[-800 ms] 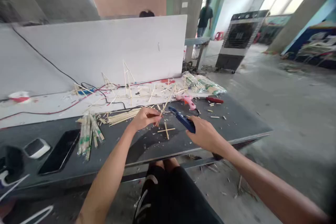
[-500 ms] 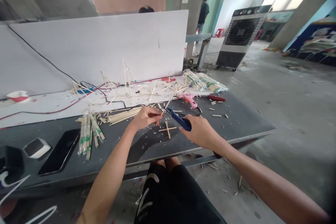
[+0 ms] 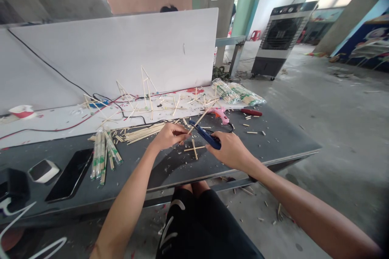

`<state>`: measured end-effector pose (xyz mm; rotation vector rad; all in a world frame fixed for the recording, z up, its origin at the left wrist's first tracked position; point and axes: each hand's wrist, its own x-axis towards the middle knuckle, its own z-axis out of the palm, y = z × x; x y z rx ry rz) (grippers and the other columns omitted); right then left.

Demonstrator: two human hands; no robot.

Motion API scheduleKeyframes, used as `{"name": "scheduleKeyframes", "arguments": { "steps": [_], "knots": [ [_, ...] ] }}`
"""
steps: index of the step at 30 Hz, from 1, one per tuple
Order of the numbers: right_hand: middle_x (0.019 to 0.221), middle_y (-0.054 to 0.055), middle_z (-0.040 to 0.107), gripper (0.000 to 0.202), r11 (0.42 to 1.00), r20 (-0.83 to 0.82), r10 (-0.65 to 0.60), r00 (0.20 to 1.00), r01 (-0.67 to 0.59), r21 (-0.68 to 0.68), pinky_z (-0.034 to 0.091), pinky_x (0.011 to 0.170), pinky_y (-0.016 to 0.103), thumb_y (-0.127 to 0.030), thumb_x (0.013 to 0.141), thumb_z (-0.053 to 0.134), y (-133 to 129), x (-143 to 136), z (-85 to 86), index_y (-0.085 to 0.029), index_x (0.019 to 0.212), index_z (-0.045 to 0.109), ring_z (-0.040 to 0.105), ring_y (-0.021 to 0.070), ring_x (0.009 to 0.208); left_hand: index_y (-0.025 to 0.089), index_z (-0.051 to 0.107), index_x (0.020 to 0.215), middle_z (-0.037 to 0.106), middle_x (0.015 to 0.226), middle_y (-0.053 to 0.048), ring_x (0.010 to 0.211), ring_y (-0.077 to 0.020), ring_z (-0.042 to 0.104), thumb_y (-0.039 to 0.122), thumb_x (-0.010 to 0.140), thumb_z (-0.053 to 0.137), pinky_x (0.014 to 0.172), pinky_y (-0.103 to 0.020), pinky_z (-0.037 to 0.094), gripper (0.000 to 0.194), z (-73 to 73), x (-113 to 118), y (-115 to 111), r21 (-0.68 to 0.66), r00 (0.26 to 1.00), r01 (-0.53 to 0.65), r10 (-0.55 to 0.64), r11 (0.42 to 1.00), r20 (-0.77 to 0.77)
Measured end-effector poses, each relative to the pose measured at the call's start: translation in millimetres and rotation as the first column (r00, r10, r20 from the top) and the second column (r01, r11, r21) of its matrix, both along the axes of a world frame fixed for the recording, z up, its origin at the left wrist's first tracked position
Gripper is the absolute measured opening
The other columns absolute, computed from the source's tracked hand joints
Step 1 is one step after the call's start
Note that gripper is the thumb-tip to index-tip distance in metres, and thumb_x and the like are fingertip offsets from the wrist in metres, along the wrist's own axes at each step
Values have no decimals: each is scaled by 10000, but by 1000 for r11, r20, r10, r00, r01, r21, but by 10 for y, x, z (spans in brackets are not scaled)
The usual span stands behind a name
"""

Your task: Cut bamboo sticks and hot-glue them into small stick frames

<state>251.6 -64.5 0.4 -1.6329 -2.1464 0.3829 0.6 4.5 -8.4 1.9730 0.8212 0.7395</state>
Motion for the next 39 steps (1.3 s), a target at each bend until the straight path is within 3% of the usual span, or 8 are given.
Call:
{"name": "scheduleKeyframes", "arguments": {
  "steps": [6,13,16,19,22,25,39],
  "knots": [
    [777,48,718,207,999,-106,-28,994,24,-33,370,597,285,-375,840,625,-6,-37,-56,-188,899,692,590,180,651,180,783,894,691,710,-57,549,-128,591,341,887,672,513,-248,477,196,45,17,-24,42,999,-51,51,998,-1],
    [697,26,663,156,997,-256,-70,964,61,-44,354,585,274,-342,837,593,-1,-112,-120,-194,801,630,559,170,609,168,756,909,662,711,-43,515,-96,490,379,875,691,468,-222,370,223,6,49,-44,141,977,-198,182,970,115],
    [664,15,635,150,996,-291,-85,953,74,-50,350,582,270,-334,839,579,8,-147,-135,-200,773,599,552,170,601,171,751,924,663,669,-36,525,-111,512,384,860,714,492,-233,392,225,-6,65,-67,254,952,-292,257,922,164],
    [664,10,620,164,997,-286,-78,955,73,-31,336,580,266,-341,847,576,16,-177,-144,-206,753,569,535,166,605,166,745,878,660,660,-34,535,-115,521,351,865,716,530,-249,408,188,-24,91,-74,441,937,-347,291,828,191],
    [628,3,575,278,998,-255,-57,965,63,19,302,562,268,-421,883,560,27,-187,-161,-217,703,499,489,157,575,164,737,851,675,694,-46,544,-114,527,328,901,675,537,-253,400,182,-53,114,-62,575,945,-326,276,751,175],
    [608,0,546,346,997,-204,-38,978,52,63,276,552,272,-477,905,538,45,-175,-194,-227,685,446,454,156,555,173,735,859,692,730,-53,570,-121,550,333,941,619,549,-256,407,214,-78,121,-52,629,946,-316,286,711,153],
    [595,8,576,256,994,-163,-99,982,105,33,284,569,268,-406,874,584,63,-187,-311,-218,705,542,503,171,565,171,738,831,690,696,-44,575,-131,579,327,957,591,556,-250,408,249,-93,157,-76,651,943,-319,297,689,148]
  ]
}}
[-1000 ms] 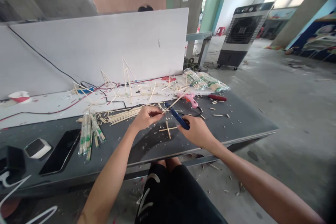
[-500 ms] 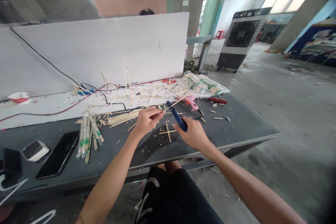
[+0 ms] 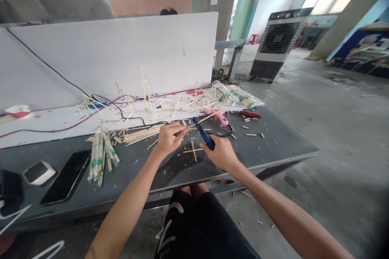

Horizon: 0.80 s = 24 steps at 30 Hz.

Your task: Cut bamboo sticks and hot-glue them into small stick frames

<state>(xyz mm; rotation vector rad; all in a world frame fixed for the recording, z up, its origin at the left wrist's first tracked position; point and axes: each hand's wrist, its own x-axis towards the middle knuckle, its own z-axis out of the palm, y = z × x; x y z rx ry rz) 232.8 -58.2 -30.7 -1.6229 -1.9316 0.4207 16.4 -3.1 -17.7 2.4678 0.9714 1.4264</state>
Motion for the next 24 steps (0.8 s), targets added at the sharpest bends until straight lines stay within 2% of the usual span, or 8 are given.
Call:
{"name": "scheduleKeyframes", "arguments": {
  "steps": [3,8,10,14,18,24],
  "knots": [
    [589,16,582,265,1000,24,-3,1000,4,-25,285,567,273,-409,863,598,41,-24,-24,-214,687,563,516,179,574,171,715,819,665,686,-39,575,-131,557,351,967,563,565,-252,389,279,-48,-21,51,-17,998,-39,38,999,-56],
    [646,47,638,256,994,54,-19,998,25,-107,308,581,275,-407,854,609,153,-84,-43,-203,700,618,564,201,627,172,668,870,603,608,-4,511,-122,509,382,1001,475,541,-239,342,314,-191,-50,157,-133,986,-79,58,988,-155],
    [652,50,643,259,990,52,-16,999,23,-138,313,582,273,-409,848,614,181,-102,-33,-201,694,619,569,202,631,180,663,888,608,607,-4,514,-128,517,381,1019,429,545,-243,325,336,-235,-49,176,-112,973,-124,99,986,-207],
    [651,42,646,241,991,20,7,1000,-4,-134,318,575,267,-391,843,616,168,-97,45,-192,707,628,573,195,622,183,657,898,652,668,-30,548,-144,554,373,1035,360,542,-257,294,378,-246,-20,159,13,936,-225,220,974,-274],
    [647,36,647,254,994,-5,45,999,-45,-102,319,578,264,-406,855,607,113,-71,169,-186,735,645,587,197,630,187,635,862,578,564,-2,493,-139,516,389,1039,338,523,-255,274,401,-184,-3,112,22,942,-245,243,969,-231],
    [734,57,693,214,999,19,51,999,-51,-3,330,608,274,-382,872,599,84,-85,213,-187,858,686,605,212,669,190,593,790,438,489,42,439,-121,430,467,1026,382,518,-249,284,421,-54,21,55,-163,983,-184,180,969,-37]
  ]
}}
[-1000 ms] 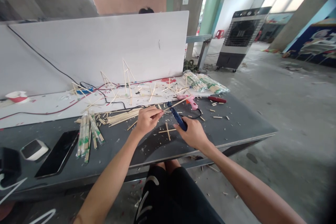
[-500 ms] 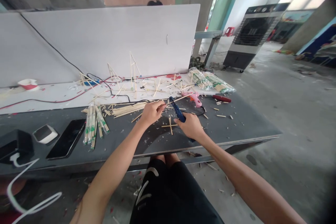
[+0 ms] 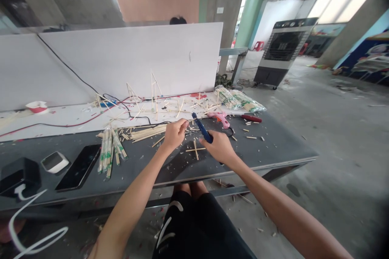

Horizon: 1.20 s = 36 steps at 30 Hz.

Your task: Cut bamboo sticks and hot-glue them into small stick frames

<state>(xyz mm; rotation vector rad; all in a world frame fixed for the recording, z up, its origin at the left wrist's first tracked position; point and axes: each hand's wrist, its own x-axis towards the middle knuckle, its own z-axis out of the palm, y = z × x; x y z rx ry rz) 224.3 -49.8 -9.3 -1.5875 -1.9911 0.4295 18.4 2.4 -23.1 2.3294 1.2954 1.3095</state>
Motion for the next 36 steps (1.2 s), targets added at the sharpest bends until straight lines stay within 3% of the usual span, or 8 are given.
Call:
{"name": "scheduleKeyframes", "arguments": {
  "steps": [4,7,10,13,19,25,29,36],
  "knots": [
    [798,78,709,212,999,-32,-15,999,17,51,341,614,276,-369,883,586,64,-13,16,-177,892,678,616,221,703,188,572,739,450,506,26,441,-125,409,467,1030,361,500,-257,277,455,217,75,10,-43,1000,8,-9,999,-6],
    [673,53,665,228,1000,-88,-21,996,21,3,332,573,279,-379,885,575,171,-17,109,-187,784,641,585,206,612,179,643,852,639,711,-48,537,-138,494,401,1033,368,532,-261,313,396,413,149,97,148,988,-48,68,988,-138],
    [651,45,655,237,1000,-145,4,989,-4,5,353,570,283,-389,884,578,286,-37,212,-188,774,638,586,206,601,183,665,907,704,848,-78,637,-152,569,337,1020,406,573,-265,345,322,505,196,241,329,975,-82,144,941,-170],
    [796,79,707,211,996,-131,24,991,-12,89,410,645,294,-345,887,575,381,-83,201,-165,926,678,636,228,711,183,642,798,669,705,-52,589,-152,550,302,1005,418,568,-273,328,327,464,186,360,371,974,-154,205,916,-100],
    [1102,189,669,409,964,-42,47,998,-34,263,452,825,362,-324,887,548,609,-162,-15,-101,1227,595,628,304,989,188,588,677,374,445,48,432,-113,373,332,985,472,512,-260,269,359,365,55,363,134,970,-231,217,964,113],
    [785,50,661,238,968,-226,245,943,-225,113,387,639,280,-353,873,568,813,-228,153,-154,973,651,567,179,676,176,637,764,573,590,-5,522,-119,479,348,995,482,535,-267,317,326,366,9,306,255,957,-290,284,923,62],
    [671,3,599,220,976,-326,216,920,-215,42,341,586,263,-370,864,588,785,-246,164,-158,883,643,499,142,600,171,662,844,649,692,-28,582,-121,541,295,982,525,565,-255,370,230,340,-46,324,332,959,-280,276,901,58],
    [659,-3,581,197,975,-359,218,908,-215,50,310,568,265,-358,849,614,741,-192,60,-163,835,634,454,129,572,171,676,842,627,647,-7,543,-100,529,233,939,596,529,-229,381,140,341,-40,344,410,975,-218,218,886,47]
  ]
}}
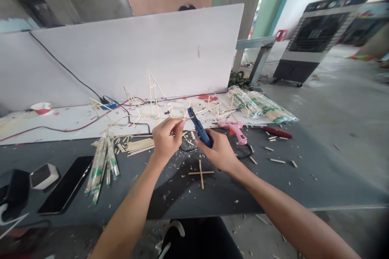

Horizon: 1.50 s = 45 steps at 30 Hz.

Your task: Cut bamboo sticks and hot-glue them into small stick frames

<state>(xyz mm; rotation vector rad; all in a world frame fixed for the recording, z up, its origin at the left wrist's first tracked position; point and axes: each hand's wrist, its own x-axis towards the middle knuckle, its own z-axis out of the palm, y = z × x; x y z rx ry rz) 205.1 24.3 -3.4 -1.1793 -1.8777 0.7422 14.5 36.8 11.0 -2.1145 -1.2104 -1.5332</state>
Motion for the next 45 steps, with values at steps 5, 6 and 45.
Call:
{"name": "scheduleKeyframes", "arguments": {
  "steps": [5,6,45],
  "knots": [
    [684,-2,601,159,1000,-33,23,999,-23,7,324,584,264,-312,843,615,4,-12,-49,-164,884,658,465,129,593,167,671,825,629,651,-1,533,-87,532,207,917,621,510,-214,380,112,-7,54,-24,-3,1000,17,-17,1000,14],
    [692,0,607,160,1000,-35,25,999,-25,5,327,589,264,-308,842,616,2,-13,-55,-163,893,662,469,130,599,168,669,820,628,650,2,528,-86,530,208,915,624,505,-213,377,113,-9,58,-29,-6,1000,16,-16,1000,18],
    [678,0,602,112,1000,37,-21,999,20,24,322,588,264,-262,826,590,-22,-44,-115,-158,806,629,447,122,584,178,636,782,608,623,14,504,-79,494,218,927,607,482,-222,345,153,-52,69,-54,-35,1000,27,-27,999,-3]
  ]
}}
